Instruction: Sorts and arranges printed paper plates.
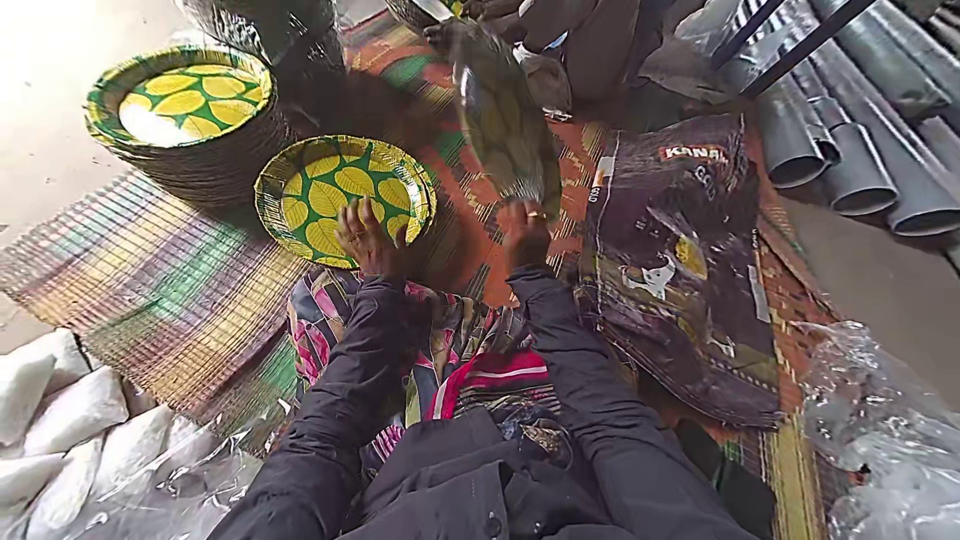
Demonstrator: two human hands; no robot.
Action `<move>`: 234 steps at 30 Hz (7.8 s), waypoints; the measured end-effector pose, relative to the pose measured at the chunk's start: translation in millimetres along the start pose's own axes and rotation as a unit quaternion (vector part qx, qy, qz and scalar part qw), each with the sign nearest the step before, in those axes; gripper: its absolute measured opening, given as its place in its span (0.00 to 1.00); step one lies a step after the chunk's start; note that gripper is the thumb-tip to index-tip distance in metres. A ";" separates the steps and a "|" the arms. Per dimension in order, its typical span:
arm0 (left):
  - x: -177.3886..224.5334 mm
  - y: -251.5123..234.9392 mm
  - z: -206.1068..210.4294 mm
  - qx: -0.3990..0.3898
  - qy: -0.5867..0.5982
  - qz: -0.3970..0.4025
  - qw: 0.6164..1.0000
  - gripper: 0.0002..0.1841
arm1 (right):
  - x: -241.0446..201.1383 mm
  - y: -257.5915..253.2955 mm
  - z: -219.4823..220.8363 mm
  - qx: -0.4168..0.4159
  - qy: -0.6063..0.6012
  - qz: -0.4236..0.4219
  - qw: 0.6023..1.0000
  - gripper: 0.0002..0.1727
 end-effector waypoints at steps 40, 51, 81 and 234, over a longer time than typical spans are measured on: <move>51.7 22.4 -1.0 0.029 -0.047 0.190 0.980 0.11 | 15.8 117.3 32.1 -0.158 -0.078 0.045 0.983 0.39; 88.3 62.3 -1.7 0.155 0.013 0.350 0.924 0.19 | -8.8 34.8 -16.0 0.003 0.016 -0.089 0.996 0.19; -23.8 2.1 78.3 -0.336 -0.191 -0.117 0.915 0.15 | 95.6 127.6 110.3 -0.509 0.030 0.206 0.835 0.31; -18.5 10.0 70.8 -0.329 -0.098 -0.125 0.931 0.17 | 64.4 121.4 73.9 -0.419 -0.054 0.228 0.877 0.25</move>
Point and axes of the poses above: each hand's wrist, its own y-axis away from the middle knuckle, its own z-axis out of the palm, x = y × z, the point moved 9 cm from there along -y, towards the middle knuckle, and after that the axes turned 10 degrees about -x, right-handed, at the moved point
